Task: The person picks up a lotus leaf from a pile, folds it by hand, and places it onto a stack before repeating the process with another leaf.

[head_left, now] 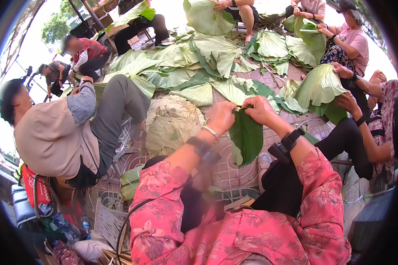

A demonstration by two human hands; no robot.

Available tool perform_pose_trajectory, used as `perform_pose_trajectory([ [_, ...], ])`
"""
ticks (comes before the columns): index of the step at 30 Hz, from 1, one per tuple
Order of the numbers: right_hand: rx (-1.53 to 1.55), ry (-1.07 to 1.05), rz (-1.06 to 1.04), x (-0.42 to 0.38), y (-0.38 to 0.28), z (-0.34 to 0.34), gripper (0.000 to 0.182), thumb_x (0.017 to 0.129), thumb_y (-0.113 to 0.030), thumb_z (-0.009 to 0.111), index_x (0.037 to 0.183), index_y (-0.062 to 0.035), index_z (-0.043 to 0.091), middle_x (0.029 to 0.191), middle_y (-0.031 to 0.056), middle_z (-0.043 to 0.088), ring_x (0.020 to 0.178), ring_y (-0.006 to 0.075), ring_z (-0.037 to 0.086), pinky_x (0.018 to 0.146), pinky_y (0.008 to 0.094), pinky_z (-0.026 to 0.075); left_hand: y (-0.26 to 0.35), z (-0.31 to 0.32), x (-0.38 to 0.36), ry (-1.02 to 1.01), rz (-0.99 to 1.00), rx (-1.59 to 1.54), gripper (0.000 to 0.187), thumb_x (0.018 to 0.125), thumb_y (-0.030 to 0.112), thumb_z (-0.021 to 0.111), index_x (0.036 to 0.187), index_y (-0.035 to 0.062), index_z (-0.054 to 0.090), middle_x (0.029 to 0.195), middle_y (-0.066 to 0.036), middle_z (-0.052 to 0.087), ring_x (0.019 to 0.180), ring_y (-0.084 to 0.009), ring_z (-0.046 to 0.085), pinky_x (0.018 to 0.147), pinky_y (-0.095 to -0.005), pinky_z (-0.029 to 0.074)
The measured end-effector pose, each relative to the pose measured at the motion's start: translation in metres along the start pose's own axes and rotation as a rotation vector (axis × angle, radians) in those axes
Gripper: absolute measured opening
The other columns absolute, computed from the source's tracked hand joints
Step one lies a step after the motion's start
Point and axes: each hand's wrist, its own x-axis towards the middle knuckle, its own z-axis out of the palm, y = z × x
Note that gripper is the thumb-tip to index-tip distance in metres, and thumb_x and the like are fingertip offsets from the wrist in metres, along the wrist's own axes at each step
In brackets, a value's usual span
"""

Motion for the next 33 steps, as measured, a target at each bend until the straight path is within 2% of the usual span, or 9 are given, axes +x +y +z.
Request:
perform_pose_trajectory([
  [8, -0.079, 0.134, -0.122, 0.002, 0.005, 0.005, 0.023, 0.066, -0.006, 0.056, 0.087, -0.0029, 0.064, 0.079, 0.0183, 0.063, 0.076, 0.0334, 0.062, 0.069, 0.0392, 0.047, -0.009, 0.007, 0.007, 0.036, 0.050, -0.160, 0.015, 0.069, 0.002, 0.061, 0.084, 0.0024, 0.066, 0.077, -0.019, 0.062, 0.075, -0.0354, 0.061, 0.067, -0.0381, 0.048],
  [11, -0.238, 0.028, -0.116, -0.006, -0.014, 0.000, 0.026, 0.068, -0.010, 0.062, 0.093, -0.0052, 0.063, 0.084, 0.0155, 0.064, 0.080, 0.0323, 0.061, 0.070, 0.0387, 0.047, -0.010, 0.011, 0.009, 0.041, 0.061, -0.230, 0.015, 0.070, 0.002, 0.060, 0.084, 0.0005, 0.065, 0.077, -0.019, 0.062, 0.075, -0.0352, 0.061, 0.068, -0.0369, 0.048],
  [17, -0.469, 0.040, -0.120, -0.004, -0.008, -0.002, 0.014, 0.067, -0.012, 0.060, 0.077, -0.0052, 0.065, 0.076, 0.0163, 0.063, 0.077, 0.0348, 0.061, 0.067, 0.0432, 0.047, -0.012, 0.014, 0.008, -0.006, 0.046, -0.325, 0.018, 0.070, 0.005, 0.061, 0.087, 0.0002, 0.066, 0.077, -0.019, 0.063, 0.073, -0.0281, 0.063, 0.070, -0.0334, 0.048],
  [20, -0.350, 0.031, -0.100, -0.002, -0.003, -0.001, 0.011, 0.068, -0.013, 0.057, 0.071, -0.0056, 0.065, 0.071, 0.0167, 0.063, 0.073, 0.0349, 0.061, 0.065, 0.0436, 0.047, 0.010, -0.004, 0.000, -0.195, -0.105, -0.395, 0.031, 0.071, 0.011, 0.064, 0.099, -0.0009, 0.064, 0.087, -0.017, 0.065, 0.082, -0.0222, 0.064, 0.075, -0.0318, 0.048],
  [23, -0.320, 0.058, -0.068, -0.004, 0.003, -0.007, 0.013, 0.068, -0.013, 0.055, 0.070, -0.0062, 0.066, 0.069, 0.0173, 0.062, 0.071, 0.0353, 0.061, 0.064, 0.0430, 0.048, 0.011, 0.022, -0.018, -0.145, -0.043, -0.740, 0.048, 0.071, 0.019, 0.068, 0.114, -0.0021, 0.057, 0.097, -0.015, 0.065, 0.095, -0.0218, 0.062, 0.083, -0.0318, 0.047],
  [24, -0.294, 0.081, -0.073, -0.004, 0.010, -0.007, 0.013, 0.069, -0.011, 0.056, 0.073, -0.0056, 0.066, 0.069, 0.0175, 0.062, 0.069, 0.0356, 0.060, 0.062, 0.0414, 0.047, 0.015, 0.023, -0.025, -0.232, -0.085, -0.708, 0.064, 0.072, 0.021, 0.070, 0.126, -0.0027, 0.046, 0.114, -0.015, 0.059, 0.108, -0.0250, 0.056, 0.090, -0.0329, 0.044],
  [27, -0.219, 0.034, -0.063, -0.011, 0.007, -0.019, 0.013, 0.070, -0.009, 0.056, 0.076, -0.0045, 0.067, 0.069, 0.0174, 0.062, 0.068, 0.0358, 0.060, 0.060, 0.0395, 0.047, 0.032, 0.029, -0.047, -0.323, -0.067, -0.717, 0.072, 0.072, 0.020, 0.069, 0.132, -0.0029, 0.036, 0.124, -0.019, 0.051, 0.117, -0.0272, 0.049, 0.093, -0.0339, 0.042],
  [28, -0.217, 0.012, -0.094, -0.012, 0.008, -0.021, 0.013, 0.072, -0.009, 0.058, 0.078, -0.0033, 0.067, 0.069, 0.0173, 0.062, 0.066, 0.0345, 0.060, 0.059, 0.0380, 0.046, 0.029, 0.041, -0.052, -0.348, -0.120, -0.779, 0.077, 0.076, 0.025, 0.067, 0.136, -0.0029, 0.027, 0.132, -0.020, 0.042, 0.118, -0.0267, 0.047, 0.090, -0.0345, 0.043],
  [33, -0.103, -0.029, -0.071, -0.027, 0.002, -0.015, 0.015, 0.074, -0.013, 0.059, 0.082, -0.0034, 0.067, 0.072, 0.0164, 0.063, 0.067, 0.0314, 0.062, 0.061, 0.0366, 0.047, 0.030, 0.043, -0.048, -0.273, -0.443, -1.141, 0.075, 0.081, 0.042, 0.064, 0.134, 0.0023, 0.030, 0.127, -0.012, 0.046, 0.111, -0.0191, 0.048, 0.081, -0.0330, 0.046],
])
